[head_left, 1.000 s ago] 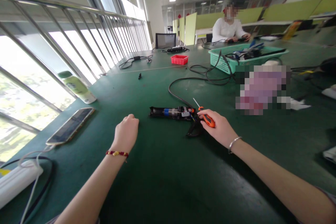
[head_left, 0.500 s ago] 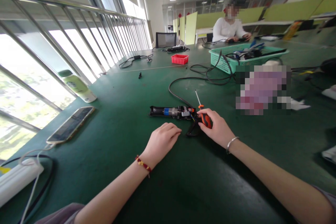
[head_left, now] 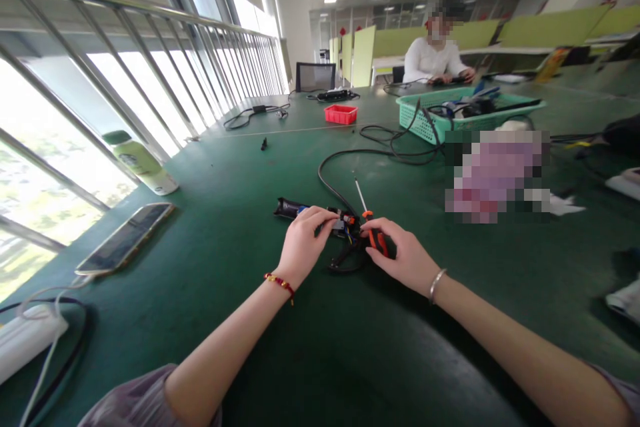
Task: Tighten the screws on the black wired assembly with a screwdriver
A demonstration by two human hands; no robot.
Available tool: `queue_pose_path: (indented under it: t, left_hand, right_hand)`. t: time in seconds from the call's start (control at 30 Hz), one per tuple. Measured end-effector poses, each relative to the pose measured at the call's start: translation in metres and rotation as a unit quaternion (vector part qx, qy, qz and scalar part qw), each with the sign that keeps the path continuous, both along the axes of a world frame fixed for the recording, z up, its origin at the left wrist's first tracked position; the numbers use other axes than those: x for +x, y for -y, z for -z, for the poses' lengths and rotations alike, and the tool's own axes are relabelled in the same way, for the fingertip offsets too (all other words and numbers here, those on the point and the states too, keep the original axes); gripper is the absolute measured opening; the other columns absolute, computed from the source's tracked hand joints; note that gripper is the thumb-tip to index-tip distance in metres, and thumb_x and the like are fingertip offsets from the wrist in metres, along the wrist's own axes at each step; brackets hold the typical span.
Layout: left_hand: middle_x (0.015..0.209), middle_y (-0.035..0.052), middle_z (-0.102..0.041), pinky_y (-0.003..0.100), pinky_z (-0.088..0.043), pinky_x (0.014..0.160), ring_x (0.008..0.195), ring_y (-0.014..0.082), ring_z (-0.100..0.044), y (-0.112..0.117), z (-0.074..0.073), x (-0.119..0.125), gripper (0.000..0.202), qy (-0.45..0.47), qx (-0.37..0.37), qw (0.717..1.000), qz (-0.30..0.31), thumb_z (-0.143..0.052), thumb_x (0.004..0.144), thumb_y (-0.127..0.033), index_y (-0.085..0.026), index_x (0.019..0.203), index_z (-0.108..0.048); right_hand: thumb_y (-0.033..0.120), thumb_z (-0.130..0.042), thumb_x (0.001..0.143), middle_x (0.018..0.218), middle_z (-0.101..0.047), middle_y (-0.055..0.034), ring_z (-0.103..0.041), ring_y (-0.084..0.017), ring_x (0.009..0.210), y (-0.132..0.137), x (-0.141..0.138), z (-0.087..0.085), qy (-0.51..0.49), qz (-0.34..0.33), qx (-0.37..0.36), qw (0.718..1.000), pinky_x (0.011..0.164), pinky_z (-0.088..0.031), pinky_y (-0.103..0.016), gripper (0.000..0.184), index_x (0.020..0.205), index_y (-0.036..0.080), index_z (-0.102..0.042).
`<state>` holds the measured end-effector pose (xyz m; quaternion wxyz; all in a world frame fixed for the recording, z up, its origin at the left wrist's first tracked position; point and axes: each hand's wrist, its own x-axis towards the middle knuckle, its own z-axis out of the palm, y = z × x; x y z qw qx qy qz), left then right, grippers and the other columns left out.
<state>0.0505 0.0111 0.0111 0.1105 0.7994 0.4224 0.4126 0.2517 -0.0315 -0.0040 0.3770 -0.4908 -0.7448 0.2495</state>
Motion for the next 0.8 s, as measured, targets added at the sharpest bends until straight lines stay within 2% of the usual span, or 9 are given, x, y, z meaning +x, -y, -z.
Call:
queue_pose_path:
  t: [0.13,0.23,0.33,0.47,0.57,0.7,0.8]
  left_hand:
    - [0.09,0.0038,-0.067,0.03,-0.049,0.081,0.087,0.017,-0.061,-0.001,0.006,-0.008,0.015,0.003,-0.001,1.0,-0.001,-0.054,0.088,-0.017,-0.018,0.088,-0.068]
    - [0.089,0.0036,-0.066,0.03,-0.049,0.08,0.087,0.0169,-0.061,-0.001,0.008,-0.01,0.016,-0.034,0.024,0.999,-0.009,-0.053,0.089,-0.018,-0.018,0.089,-0.069]
    - [0.09,0.0047,-0.065,0.03,-0.049,0.077,0.087,0.0176,-0.059,0.001,0.007,-0.009,0.019,-0.125,0.081,0.988,-0.037,-0.05,0.09,-0.019,-0.018,0.095,-0.069]
    - [0.097,0.0079,-0.065,0.036,-0.049,0.077,0.088,0.0209,-0.058,0.006,-0.001,-0.015,0.026,-0.273,0.149,0.949,-0.038,-0.048,0.09,-0.014,-0.017,0.109,-0.064]
    - [0.103,0.0083,-0.064,0.036,-0.049,0.081,0.092,0.0205,-0.058,0.014,-0.009,-0.023,0.029,-0.305,0.135,0.943,0.003,-0.046,0.087,-0.008,-0.017,0.109,-0.063]
    - [0.101,0.0042,-0.063,0.029,-0.049,0.077,0.089,0.0165,-0.059,0.029,-0.013,-0.031,0.023,-0.316,0.049,0.94,0.119,-0.048,0.087,-0.009,-0.019,0.1,-0.065]
    - [0.102,0.0044,-0.063,0.03,-0.049,0.078,0.088,0.0162,-0.059,0.036,-0.013,-0.032,0.025,-0.338,0.033,0.93,0.14,-0.047,0.089,-0.012,-0.018,0.108,-0.062]
  right_hand:
    - [0.021,-0.055,0.078,0.102,-0.062,-0.0074,-0.059,-0.021,0.095,0.002,0.0,-0.002,0.022,-0.001,-0.003,1.0,0.09,-0.046,-0.041,0.03,0.107,0.02,-0.055]
    - [0.02,-0.055,0.078,0.102,-0.062,-0.0078,-0.059,-0.021,0.095,0.002,0.001,-0.003,0.034,-0.005,0.001,0.999,0.091,-0.046,-0.042,0.03,0.108,0.02,-0.056]
    - [0.02,-0.055,0.078,0.103,-0.062,-0.0076,-0.059,-0.021,0.095,0.002,0.001,-0.004,0.039,-0.009,-0.002,0.999,0.091,-0.046,-0.042,0.03,0.108,0.02,-0.056]
    - [0.019,-0.055,0.078,0.103,-0.062,-0.0074,-0.058,-0.021,0.096,0.003,0.001,-0.006,0.041,-0.013,-0.001,0.999,0.091,-0.046,-0.042,0.03,0.108,0.02,-0.055]
    - [0.019,-0.055,0.079,0.103,-0.061,-0.0072,-0.059,-0.021,0.095,0.003,0.001,-0.006,0.048,-0.005,-0.007,0.999,0.09,-0.047,-0.043,0.03,0.109,0.022,-0.055]
    - [0.019,-0.055,0.079,0.103,-0.061,-0.0076,-0.059,-0.021,0.094,0.004,0.0,-0.006,0.061,0.0,-0.011,0.998,0.089,-0.047,-0.042,0.031,0.11,0.022,-0.055]
    - [0.019,-0.055,0.079,0.102,-0.061,-0.0078,-0.059,-0.022,0.095,0.004,0.0,-0.005,0.066,0.002,-0.005,0.998,0.09,-0.047,-0.042,0.031,0.109,0.021,-0.056]
